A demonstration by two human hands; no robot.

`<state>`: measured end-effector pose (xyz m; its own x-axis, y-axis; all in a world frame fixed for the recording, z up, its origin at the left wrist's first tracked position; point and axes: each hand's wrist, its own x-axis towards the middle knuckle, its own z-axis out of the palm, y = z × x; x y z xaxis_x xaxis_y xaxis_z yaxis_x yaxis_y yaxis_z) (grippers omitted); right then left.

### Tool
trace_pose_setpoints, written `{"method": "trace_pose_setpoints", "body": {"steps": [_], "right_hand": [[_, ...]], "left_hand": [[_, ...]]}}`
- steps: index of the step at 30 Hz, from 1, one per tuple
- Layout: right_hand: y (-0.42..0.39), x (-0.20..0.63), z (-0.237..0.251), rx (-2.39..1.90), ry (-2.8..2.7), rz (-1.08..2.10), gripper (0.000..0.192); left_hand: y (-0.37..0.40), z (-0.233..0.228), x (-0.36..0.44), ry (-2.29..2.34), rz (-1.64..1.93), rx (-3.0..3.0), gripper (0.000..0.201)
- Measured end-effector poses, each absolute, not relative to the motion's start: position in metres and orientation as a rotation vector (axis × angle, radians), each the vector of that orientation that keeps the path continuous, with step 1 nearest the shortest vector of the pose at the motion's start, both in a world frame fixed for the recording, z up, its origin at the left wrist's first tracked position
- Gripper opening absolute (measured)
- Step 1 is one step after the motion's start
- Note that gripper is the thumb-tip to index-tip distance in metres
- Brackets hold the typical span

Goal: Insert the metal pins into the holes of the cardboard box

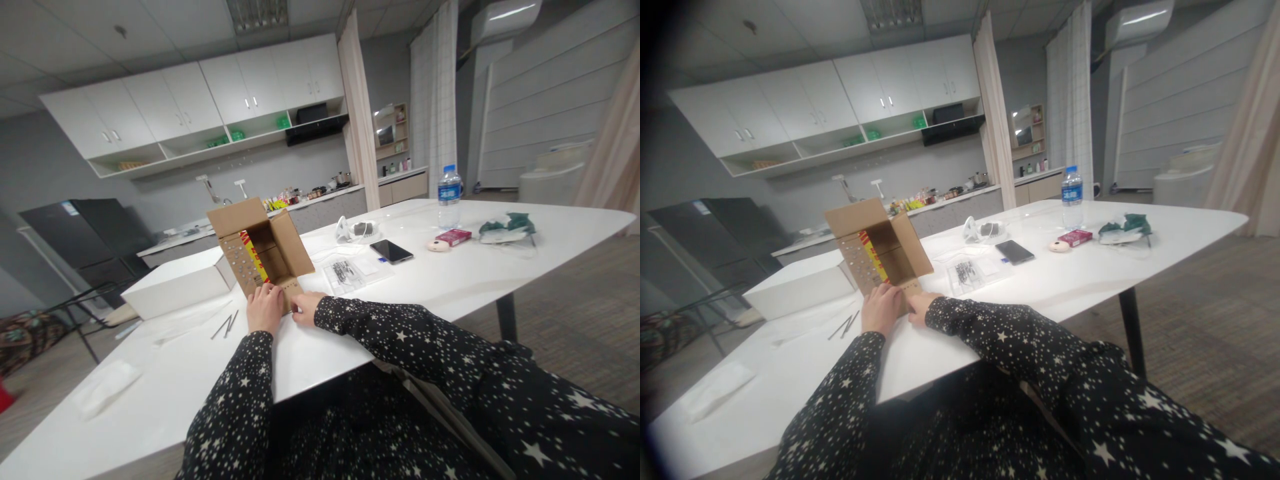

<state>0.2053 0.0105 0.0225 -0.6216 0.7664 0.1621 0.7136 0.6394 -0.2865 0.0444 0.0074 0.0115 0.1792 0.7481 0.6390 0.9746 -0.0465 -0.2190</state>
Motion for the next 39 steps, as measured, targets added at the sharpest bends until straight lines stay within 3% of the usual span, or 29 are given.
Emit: {"method": "trace_pose_setpoints", "body": {"steps": [22, 39], "right_hand": [[0.010, 0.207, 0.021, -1.182, -2.572, 0.249, 0.029], [0.016, 0.205, 0.013, -1.156, -2.542, 0.247, 0.037]], "left_hand": [[-0.002, 0.018, 0.045, -1.577, -0.563, -2.401, 0.015], [-0.007, 0.020, 0.046, -1.664, -0.540, -2.549, 0.018]]}}
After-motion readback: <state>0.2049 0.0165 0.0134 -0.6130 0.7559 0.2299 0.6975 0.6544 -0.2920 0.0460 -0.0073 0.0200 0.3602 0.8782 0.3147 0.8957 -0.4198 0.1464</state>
